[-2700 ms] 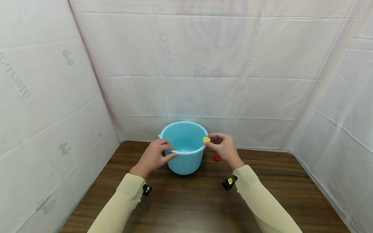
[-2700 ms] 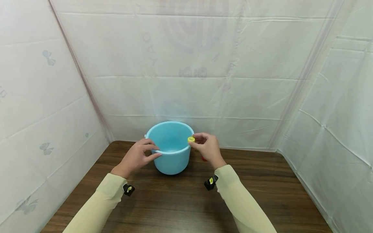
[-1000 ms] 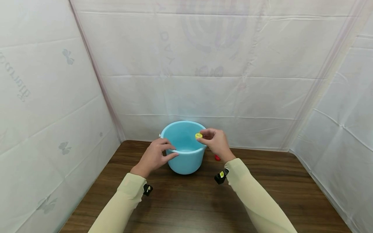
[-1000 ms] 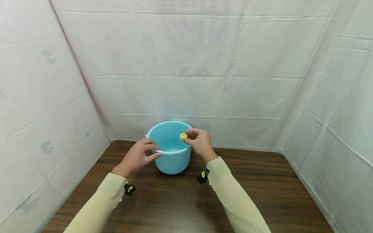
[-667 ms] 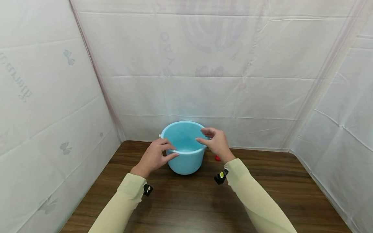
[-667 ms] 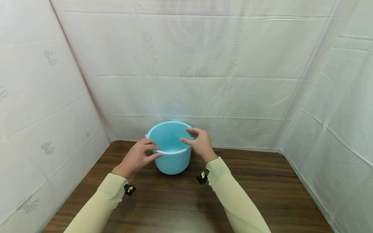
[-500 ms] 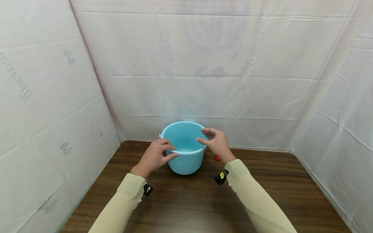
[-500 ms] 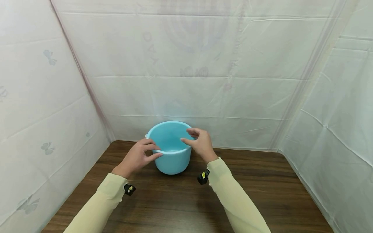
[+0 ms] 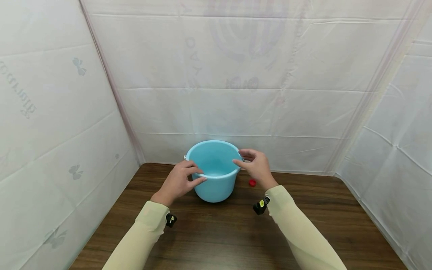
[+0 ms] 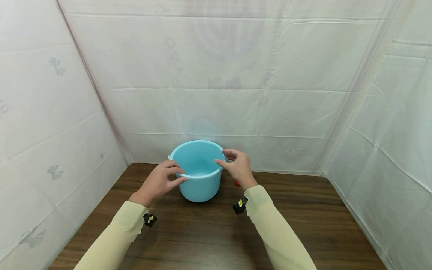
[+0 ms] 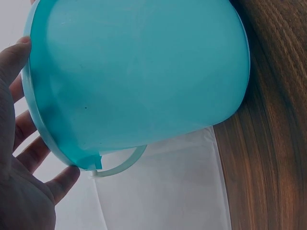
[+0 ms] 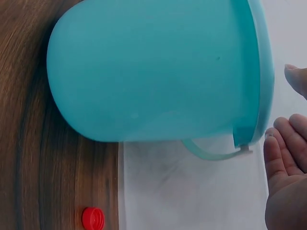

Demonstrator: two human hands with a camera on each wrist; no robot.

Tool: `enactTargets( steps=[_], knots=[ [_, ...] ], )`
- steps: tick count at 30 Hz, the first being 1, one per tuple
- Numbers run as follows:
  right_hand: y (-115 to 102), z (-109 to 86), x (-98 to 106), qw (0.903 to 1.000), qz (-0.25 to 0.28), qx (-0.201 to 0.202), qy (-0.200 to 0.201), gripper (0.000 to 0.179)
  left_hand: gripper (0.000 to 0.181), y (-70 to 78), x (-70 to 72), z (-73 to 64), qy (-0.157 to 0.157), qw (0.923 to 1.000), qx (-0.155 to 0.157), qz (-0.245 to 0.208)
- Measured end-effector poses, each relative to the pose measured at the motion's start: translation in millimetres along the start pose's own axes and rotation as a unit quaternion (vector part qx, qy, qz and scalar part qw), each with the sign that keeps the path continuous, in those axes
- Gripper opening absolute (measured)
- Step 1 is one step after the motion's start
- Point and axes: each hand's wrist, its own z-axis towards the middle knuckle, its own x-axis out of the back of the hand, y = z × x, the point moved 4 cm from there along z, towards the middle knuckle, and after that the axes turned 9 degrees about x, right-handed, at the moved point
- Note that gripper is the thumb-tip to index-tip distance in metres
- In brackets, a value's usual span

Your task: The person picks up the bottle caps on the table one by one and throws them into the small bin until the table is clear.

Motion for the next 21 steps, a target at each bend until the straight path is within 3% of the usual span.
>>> enactTargets(
  steps=[21],
  knots=[
    [26.0, -21.0, 32.1, 0.9981, -0.041, -0.008, 0.045, 0.045, 0.02, -0.7, -0.9, 0.4, -0.003, 1.0, 0.003, -0.001]
  ],
)
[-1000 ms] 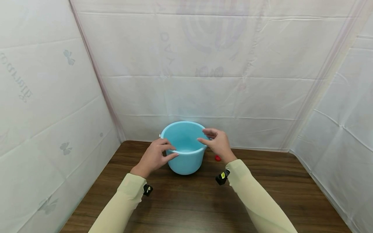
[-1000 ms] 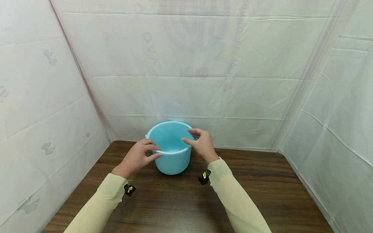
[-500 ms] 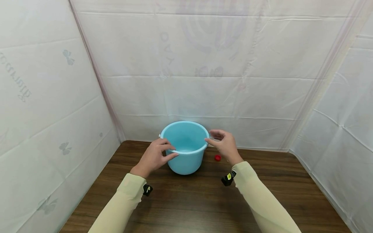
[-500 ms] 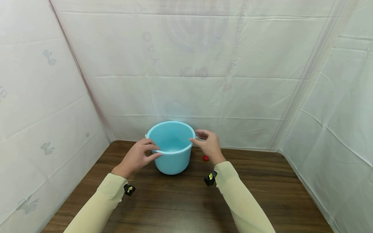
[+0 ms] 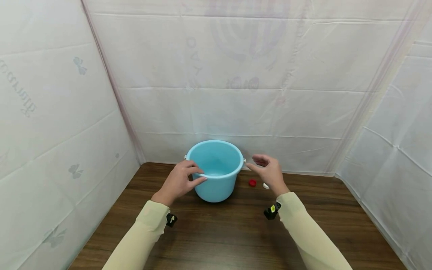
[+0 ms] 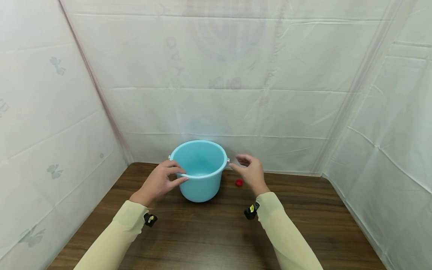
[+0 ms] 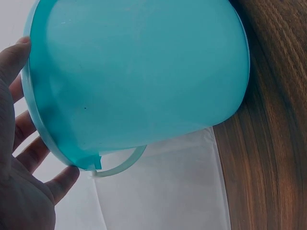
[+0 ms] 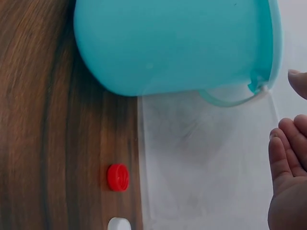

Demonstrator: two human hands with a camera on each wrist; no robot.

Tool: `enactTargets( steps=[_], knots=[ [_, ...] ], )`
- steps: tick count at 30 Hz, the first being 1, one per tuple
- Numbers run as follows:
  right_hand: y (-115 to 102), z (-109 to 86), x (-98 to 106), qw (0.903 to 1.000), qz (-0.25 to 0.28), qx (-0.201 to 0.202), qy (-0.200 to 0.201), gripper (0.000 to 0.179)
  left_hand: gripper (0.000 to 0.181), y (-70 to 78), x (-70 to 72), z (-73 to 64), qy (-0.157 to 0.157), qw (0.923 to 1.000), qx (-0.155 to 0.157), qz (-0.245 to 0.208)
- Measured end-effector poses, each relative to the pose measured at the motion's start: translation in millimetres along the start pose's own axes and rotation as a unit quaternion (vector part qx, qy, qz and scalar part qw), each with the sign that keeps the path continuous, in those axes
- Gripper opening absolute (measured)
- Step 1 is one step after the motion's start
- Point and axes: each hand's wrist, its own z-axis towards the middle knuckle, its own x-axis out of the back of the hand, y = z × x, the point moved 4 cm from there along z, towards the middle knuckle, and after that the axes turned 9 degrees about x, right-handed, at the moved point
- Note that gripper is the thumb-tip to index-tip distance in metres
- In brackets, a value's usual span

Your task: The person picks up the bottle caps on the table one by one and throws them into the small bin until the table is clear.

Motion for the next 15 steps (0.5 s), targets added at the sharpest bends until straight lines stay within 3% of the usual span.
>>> enactTargets(
  steps=[15],
  knots=[
    [42.3, -16.7, 8.0, 0.9987, -0.035, -0.006, 0.037, 0.048, 0.021, -1.2, -0.5, -0.3, 0.001, 1.0, 0.005, 0.001]
  ],
)
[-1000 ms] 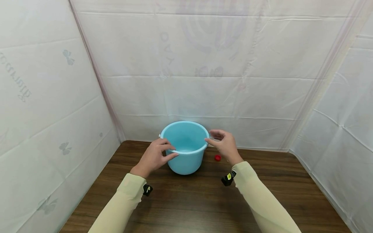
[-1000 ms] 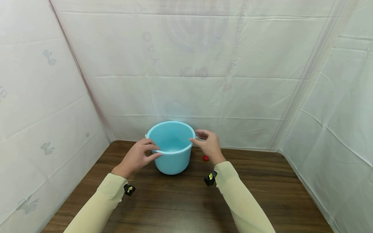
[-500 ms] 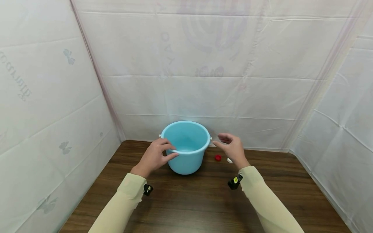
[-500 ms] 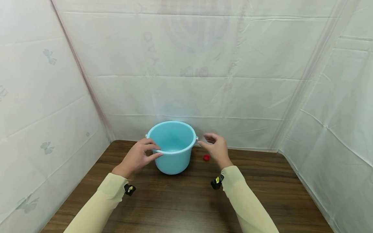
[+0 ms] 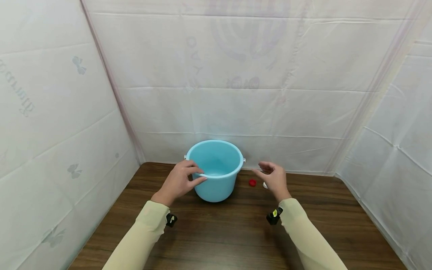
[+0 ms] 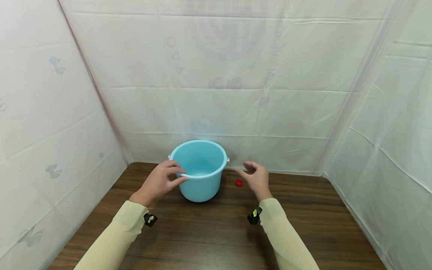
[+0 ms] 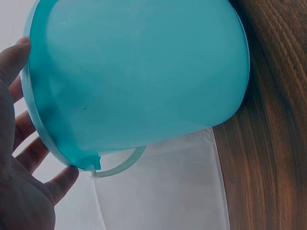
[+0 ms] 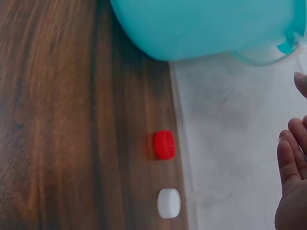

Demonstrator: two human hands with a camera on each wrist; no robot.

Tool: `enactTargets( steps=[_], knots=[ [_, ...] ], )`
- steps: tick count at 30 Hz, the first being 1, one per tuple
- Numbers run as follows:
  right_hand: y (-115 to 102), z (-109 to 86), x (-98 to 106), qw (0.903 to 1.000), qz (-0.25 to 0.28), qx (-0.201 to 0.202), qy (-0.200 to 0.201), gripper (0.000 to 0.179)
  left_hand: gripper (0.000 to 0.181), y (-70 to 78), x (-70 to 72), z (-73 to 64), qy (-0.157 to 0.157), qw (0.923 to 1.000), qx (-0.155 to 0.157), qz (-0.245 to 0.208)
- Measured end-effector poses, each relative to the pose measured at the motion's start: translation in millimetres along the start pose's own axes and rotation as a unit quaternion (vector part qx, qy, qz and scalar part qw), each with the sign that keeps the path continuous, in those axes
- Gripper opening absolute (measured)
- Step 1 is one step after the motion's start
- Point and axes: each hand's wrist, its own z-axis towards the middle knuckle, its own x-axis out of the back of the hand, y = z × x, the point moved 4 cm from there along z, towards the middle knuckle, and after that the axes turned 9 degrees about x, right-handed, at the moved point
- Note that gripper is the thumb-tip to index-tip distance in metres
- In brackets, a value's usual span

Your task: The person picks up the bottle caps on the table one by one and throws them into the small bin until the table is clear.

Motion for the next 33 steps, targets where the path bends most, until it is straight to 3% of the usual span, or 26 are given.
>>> enactTargets(
  steps=[11, 21, 33],
  knots=[
    [32.8, -10.8, 2.6, 0.999, -0.038, -0.02, 0.01, 0.046, 0.019, 0.0, 0.5, -0.5, 0.008, 0.9999, -0.014, -0.007],
    [57.7, -18.9, 4.6, 0.9969, -0.065, -0.04, 0.017, 0.045, 0.019, -1.2, -1.1, -0.1, 0.0, 1.0, -0.003, -0.005],
    [80.1, -28.1, 3.1, 0.9922, -0.084, -0.088, 0.028, 0.047, 0.019, 0.0, 0.1, -0.5, 0.002, 1.0, -0.004, 0.0]
  ],
)
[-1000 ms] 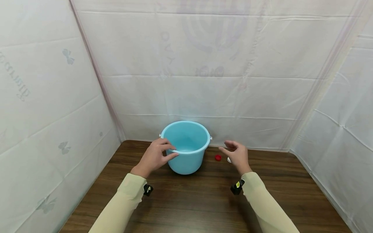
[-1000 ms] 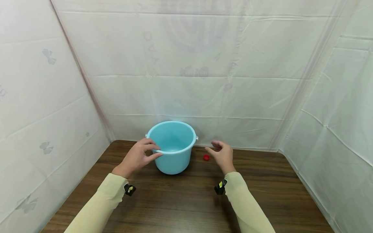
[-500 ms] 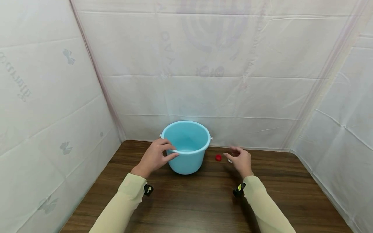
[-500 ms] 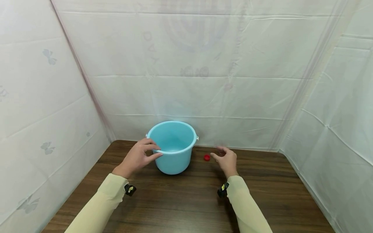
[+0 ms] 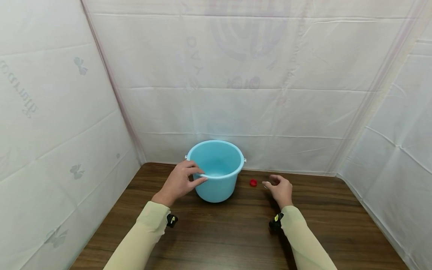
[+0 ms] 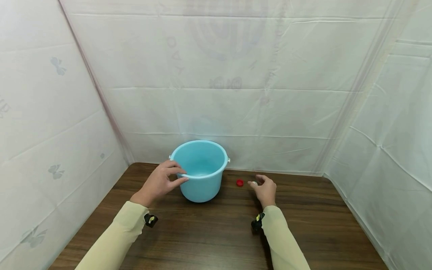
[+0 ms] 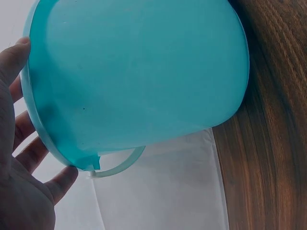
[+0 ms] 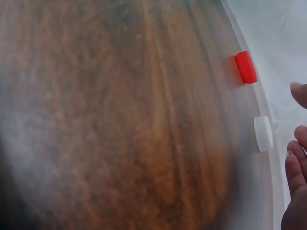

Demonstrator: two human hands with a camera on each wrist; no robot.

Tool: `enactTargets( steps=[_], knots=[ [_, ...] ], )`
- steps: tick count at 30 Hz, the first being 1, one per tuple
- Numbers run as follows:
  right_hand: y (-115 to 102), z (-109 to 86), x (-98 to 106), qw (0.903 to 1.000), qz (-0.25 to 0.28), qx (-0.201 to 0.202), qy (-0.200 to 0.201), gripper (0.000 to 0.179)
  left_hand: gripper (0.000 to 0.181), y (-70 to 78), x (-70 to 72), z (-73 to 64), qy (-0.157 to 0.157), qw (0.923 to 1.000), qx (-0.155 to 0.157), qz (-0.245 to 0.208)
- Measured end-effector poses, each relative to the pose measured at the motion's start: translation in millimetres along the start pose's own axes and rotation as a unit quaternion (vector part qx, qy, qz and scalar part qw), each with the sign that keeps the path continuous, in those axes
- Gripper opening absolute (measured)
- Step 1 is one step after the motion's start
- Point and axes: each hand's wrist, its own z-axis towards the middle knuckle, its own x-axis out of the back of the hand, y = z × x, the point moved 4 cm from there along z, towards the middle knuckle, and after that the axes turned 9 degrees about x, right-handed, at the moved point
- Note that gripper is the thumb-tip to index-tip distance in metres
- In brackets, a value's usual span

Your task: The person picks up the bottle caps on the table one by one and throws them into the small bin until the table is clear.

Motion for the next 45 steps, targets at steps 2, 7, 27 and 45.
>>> enactTargets(
  steps=[2, 7, 27, 45],
  knots=[
    [3.6, -0.1, -1.2, 1.0, -0.006, -0.007, -0.002, 0.047, 0.02, -0.4, -0.6, 0.1, -0.001, 1.0, 0.001, 0.005],
    [11.7, -0.1, -3.8, 0.9995, -0.022, -0.021, -0.006, 0.047, 0.021, -0.3, -1.3, 0.2, -0.005, 1.0, 0.003, 0.006],
    [18.1, -0.8, -11.3, 0.9974, -0.033, -0.064, 0.002, 0.043, 0.019, -0.2, -0.1, -0.7, 0.004, 1.0, -0.001, -0.007],
    [22.1, 0.7, -13.0, 0.9977, -0.043, -0.053, 0.005, 0.04, 0.017, -0.8, -0.7, -1.4, 0.012, 0.9999, -0.01, -0.007]
  ],
)
